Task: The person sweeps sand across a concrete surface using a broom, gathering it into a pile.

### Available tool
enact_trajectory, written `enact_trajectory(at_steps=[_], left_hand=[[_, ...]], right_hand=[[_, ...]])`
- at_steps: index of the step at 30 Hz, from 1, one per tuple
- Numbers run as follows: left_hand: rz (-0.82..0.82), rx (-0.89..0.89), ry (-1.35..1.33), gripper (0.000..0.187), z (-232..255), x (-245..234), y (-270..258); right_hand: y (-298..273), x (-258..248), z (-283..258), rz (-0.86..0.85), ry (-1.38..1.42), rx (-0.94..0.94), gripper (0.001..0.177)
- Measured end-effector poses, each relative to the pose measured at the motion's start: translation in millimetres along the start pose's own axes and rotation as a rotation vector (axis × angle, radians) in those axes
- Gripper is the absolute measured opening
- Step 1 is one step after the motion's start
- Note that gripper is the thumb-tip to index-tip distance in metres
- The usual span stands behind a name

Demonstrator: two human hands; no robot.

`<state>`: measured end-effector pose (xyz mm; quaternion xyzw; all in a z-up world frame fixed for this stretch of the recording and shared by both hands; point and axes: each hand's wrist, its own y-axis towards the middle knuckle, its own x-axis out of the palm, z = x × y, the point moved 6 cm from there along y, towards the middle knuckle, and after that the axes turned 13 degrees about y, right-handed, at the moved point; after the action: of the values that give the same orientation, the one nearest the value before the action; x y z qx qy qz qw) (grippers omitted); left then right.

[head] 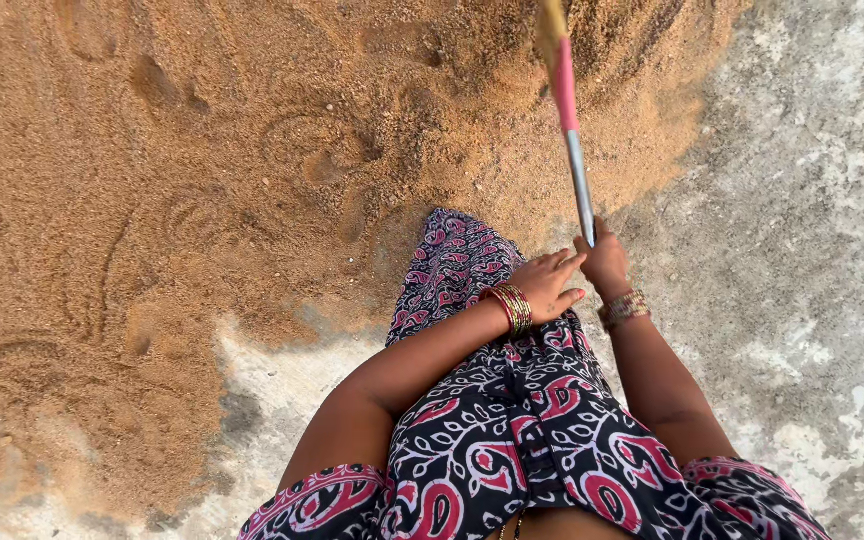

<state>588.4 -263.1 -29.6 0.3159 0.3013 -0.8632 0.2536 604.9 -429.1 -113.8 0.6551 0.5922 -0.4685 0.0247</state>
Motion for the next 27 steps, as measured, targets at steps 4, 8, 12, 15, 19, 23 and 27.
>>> enact_trajectory(at_steps=[4,8,12,15,19,23,27], left_hand=[[0.011,-0.049,-0.009,0.072,-40,-22,-1],[-0.026,-0.212,-0.015,0.068,-73,-59,-21],[0.25,-0.25,0.059,0.058,-89,-94,-36],[0.18,-0.213,-0.024,0.053,-94,-91,-31],[0.195,-0.183,-0.026,0.05,-100,-87,-22],[0.193,-0.145,0.077,0.072,-99,-92,-18],[0.009,-0.204,0.249,0.085,-99,-98,-11]], right_hand=[[53,56,-40,-0.102,0.077,0.182,0.042],[46,119,-96,-0.28,0.091,0.202,0.049],[40,131,-133,-0.452,-0.119,-0.123,0.045],[42,119,-142,-0.461,-0.066,-0.245,0.046],[26,90,-150,-0.36,0.039,-0.261,0.054],[53,61,-148,-0.206,0.082,-0.098,0.054],[97,29,-145,-0.002,0.178,-0.03,0.045]])
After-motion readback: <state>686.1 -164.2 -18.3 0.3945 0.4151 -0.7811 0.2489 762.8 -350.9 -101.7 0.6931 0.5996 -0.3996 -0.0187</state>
